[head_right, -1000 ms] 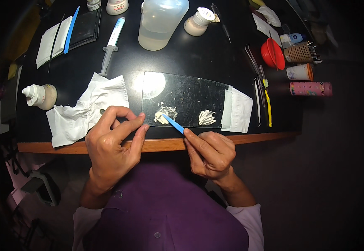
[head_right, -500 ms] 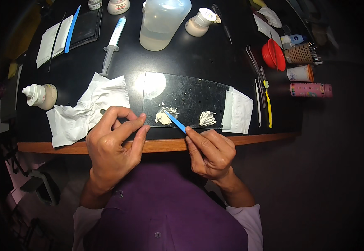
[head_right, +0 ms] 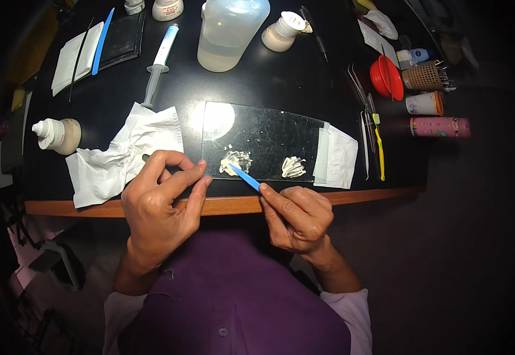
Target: The person mixes a dental cement material on a glass plate using a blue tool, then applies the mixture to the interior of a dental crown held with tweezers.
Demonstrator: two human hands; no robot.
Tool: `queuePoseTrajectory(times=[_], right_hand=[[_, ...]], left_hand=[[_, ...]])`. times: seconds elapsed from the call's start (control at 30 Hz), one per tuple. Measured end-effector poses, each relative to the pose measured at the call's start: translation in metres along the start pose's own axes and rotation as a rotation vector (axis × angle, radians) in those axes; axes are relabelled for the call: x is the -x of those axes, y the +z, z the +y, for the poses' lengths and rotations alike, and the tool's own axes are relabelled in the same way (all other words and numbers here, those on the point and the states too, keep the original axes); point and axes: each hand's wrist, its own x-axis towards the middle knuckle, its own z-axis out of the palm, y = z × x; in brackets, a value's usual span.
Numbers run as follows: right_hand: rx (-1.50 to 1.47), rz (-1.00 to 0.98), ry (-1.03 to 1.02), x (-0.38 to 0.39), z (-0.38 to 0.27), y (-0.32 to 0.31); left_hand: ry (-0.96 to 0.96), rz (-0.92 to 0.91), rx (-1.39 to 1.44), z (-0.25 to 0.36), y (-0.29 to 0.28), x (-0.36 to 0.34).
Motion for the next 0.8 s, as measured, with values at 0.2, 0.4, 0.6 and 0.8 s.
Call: queuePoseTrajectory(times=[0.2,0.4,0.6,0.8], right_hand=[[-0.01,0.046,-0.018,0.0035,0.0001,0.0017],[-0.009,0.018,0.002,0.0037,-0.0014,0.0031],[-0.004,0.03,0.047,0.0012,-0.0033,-0.0003],[0.007,0.026,0.032,0.003,-0.0018,-0.0001]], left_hand=[[0.002,-0.004,0.011,-0.0012,0.0006,0.001],[0.007,0.003,0.015,-0.0018,0.0013,0.0012],[0.0,-0.003,0.003,-0.0001,0.0001,0.0004],[0.003,-0.002,-0.005,0.0001,-0.0006,-0.0002]])
